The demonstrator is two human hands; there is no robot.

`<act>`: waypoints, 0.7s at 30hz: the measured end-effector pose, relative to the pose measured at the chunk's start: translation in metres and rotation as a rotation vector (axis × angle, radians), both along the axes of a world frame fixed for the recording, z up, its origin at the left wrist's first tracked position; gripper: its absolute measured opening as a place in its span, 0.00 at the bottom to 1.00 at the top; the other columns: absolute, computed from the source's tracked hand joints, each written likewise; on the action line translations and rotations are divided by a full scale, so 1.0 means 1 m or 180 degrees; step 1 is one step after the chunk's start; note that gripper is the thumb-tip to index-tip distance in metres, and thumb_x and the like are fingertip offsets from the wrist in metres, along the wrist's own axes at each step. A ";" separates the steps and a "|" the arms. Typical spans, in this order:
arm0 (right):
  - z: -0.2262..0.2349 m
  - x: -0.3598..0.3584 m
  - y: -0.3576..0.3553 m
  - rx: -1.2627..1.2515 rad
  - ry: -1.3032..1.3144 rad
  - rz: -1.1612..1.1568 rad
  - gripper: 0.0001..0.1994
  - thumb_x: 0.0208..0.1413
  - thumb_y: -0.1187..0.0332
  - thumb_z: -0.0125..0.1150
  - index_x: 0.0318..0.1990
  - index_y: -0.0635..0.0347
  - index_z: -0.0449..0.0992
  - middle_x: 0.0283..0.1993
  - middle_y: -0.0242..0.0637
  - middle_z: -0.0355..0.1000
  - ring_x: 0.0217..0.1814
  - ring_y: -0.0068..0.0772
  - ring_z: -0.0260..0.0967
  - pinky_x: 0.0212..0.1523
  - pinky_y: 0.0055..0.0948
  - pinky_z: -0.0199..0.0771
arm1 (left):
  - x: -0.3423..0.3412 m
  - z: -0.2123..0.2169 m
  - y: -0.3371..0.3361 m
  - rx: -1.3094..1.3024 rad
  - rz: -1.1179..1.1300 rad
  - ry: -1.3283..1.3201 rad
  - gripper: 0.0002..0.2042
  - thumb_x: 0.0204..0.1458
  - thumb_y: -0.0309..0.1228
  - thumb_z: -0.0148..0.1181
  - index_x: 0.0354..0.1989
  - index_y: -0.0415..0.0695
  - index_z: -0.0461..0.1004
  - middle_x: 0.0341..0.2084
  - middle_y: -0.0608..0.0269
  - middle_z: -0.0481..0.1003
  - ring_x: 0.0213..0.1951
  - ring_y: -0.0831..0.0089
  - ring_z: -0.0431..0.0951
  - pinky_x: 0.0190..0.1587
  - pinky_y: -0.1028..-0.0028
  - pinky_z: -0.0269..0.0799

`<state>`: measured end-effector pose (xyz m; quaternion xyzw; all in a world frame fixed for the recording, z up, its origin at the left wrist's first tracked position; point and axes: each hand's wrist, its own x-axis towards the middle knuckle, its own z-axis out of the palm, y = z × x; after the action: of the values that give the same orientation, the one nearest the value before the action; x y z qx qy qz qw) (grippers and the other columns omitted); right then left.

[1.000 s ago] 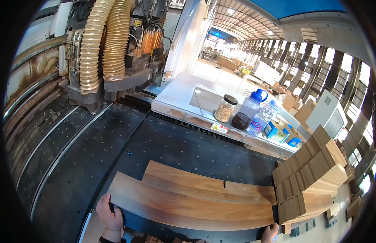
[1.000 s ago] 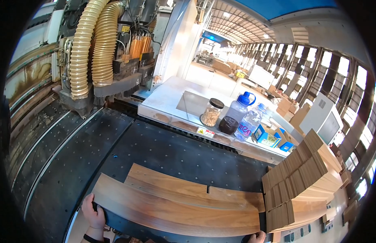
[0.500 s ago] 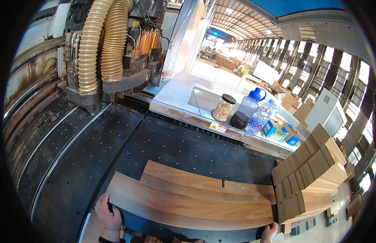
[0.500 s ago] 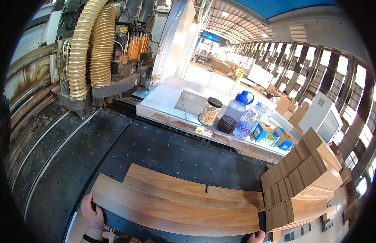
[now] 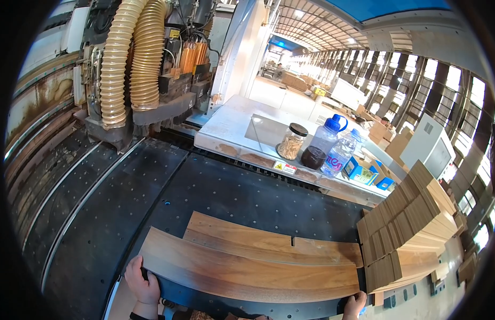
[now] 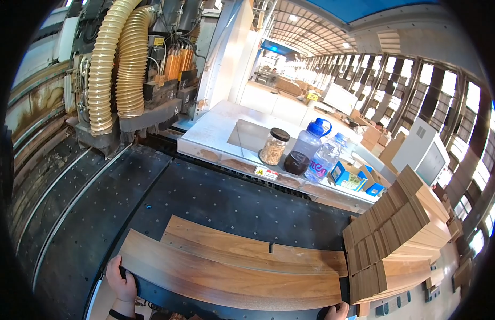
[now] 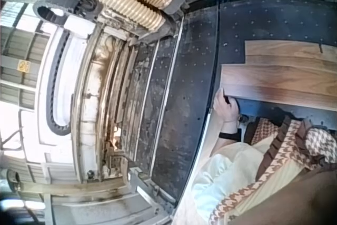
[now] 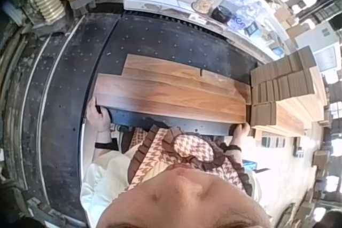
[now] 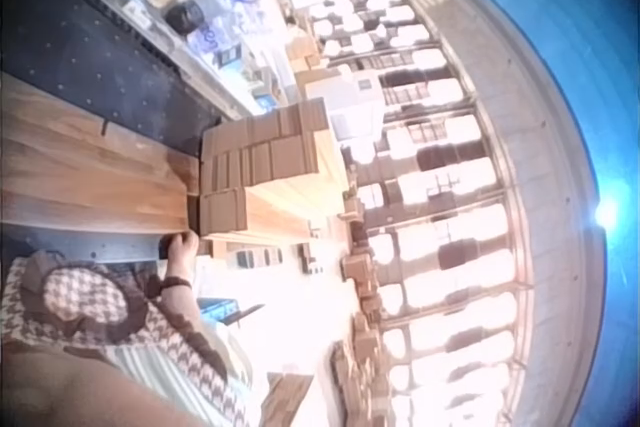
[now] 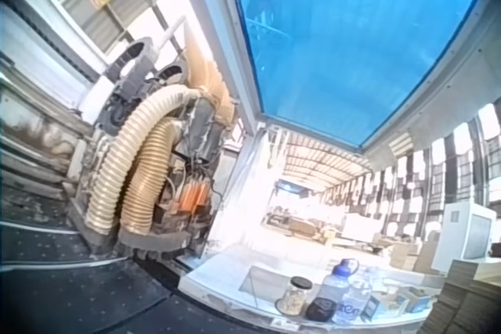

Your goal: Sorting and arranging wooden boards on a processing table in a factory.

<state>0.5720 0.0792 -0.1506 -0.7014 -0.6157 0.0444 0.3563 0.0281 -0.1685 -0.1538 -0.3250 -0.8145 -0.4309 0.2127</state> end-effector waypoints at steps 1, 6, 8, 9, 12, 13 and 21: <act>-0.018 0.011 0.009 0.0452 -0.0031 -0.0003 0.06 0.42 0.75 0.51 0.30 0.66 0.70 0.33 0.45 0.67 0.37 0.42 0.64 0.39 0.35 0.65 | -0.001 0.000 0.003 0.0000 -0.0034 0.0005 0.23 0.38 0.24 0.50 0.49 0.38 0.65 0.46 0.48 0.69 0.49 0.52 0.67 0.52 0.60 0.58; -0.038 0.019 0.021 0.0972 -0.0176 -0.0002 0.04 0.34 0.80 0.49 0.22 0.66 0.65 0.26 0.44 0.63 0.32 0.47 0.60 0.34 0.37 0.62 | -0.002 -0.008 0.001 0.0094 -0.0046 -0.0029 0.23 0.39 0.23 0.50 0.49 0.38 0.66 0.47 0.48 0.68 0.50 0.51 0.66 0.53 0.60 0.58; -0.027 0.010 0.017 0.0647 -0.0039 -0.0011 0.05 0.34 0.78 0.49 0.24 0.65 0.66 0.26 0.44 0.63 0.35 0.51 0.61 0.39 0.41 0.63 | -0.004 -0.018 -0.004 0.0026 -0.0046 0.0067 0.23 0.39 0.22 0.50 0.50 0.38 0.66 0.47 0.47 0.69 0.50 0.51 0.66 0.54 0.60 0.59; -0.025 0.008 0.015 0.0648 -0.0025 -0.0104 0.05 0.34 0.78 0.49 0.24 0.65 0.66 0.26 0.44 0.63 0.35 0.51 0.61 0.39 0.41 0.63 | -0.006 -0.020 -0.002 0.0083 -0.0042 0.0066 0.23 0.39 0.20 0.49 0.50 0.36 0.66 0.46 0.47 0.68 0.50 0.51 0.67 0.55 0.61 0.59; -0.022 0.007 0.015 0.0742 -0.0017 -0.0145 0.04 0.34 0.78 0.50 0.23 0.64 0.66 0.26 0.44 0.63 0.35 0.50 0.62 0.38 0.40 0.63 | -0.004 -0.020 0.001 0.0168 -0.0125 -0.0027 0.24 0.39 0.17 0.48 0.50 0.35 0.66 0.47 0.46 0.68 0.50 0.52 0.67 0.57 0.62 0.58; -0.021 0.008 0.014 0.0748 0.0057 -0.0090 0.04 0.34 0.78 0.50 0.23 0.64 0.66 0.26 0.44 0.63 0.35 0.50 0.62 0.37 0.40 0.63 | -0.004 -0.022 0.001 0.0147 -0.0067 -0.0004 0.24 0.39 0.16 0.48 0.51 0.35 0.65 0.48 0.46 0.67 0.51 0.53 0.67 0.57 0.62 0.57; -0.014 0.005 0.008 0.0838 0.0168 -0.0031 0.07 0.34 0.79 0.49 0.26 0.64 0.69 0.27 0.43 0.65 0.35 0.47 0.64 0.37 0.37 0.65 | 0.010 0.024 0.011 -0.0040 -0.0069 0.0301 0.20 0.44 0.24 0.53 0.49 0.37 0.70 0.42 0.44 0.72 0.45 0.49 0.71 0.51 0.61 0.66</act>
<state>0.5770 0.0867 -0.1648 -0.6501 -0.6032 -0.0201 0.4616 0.0385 -0.1579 -0.1303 -0.3552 -0.8026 -0.4123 0.2443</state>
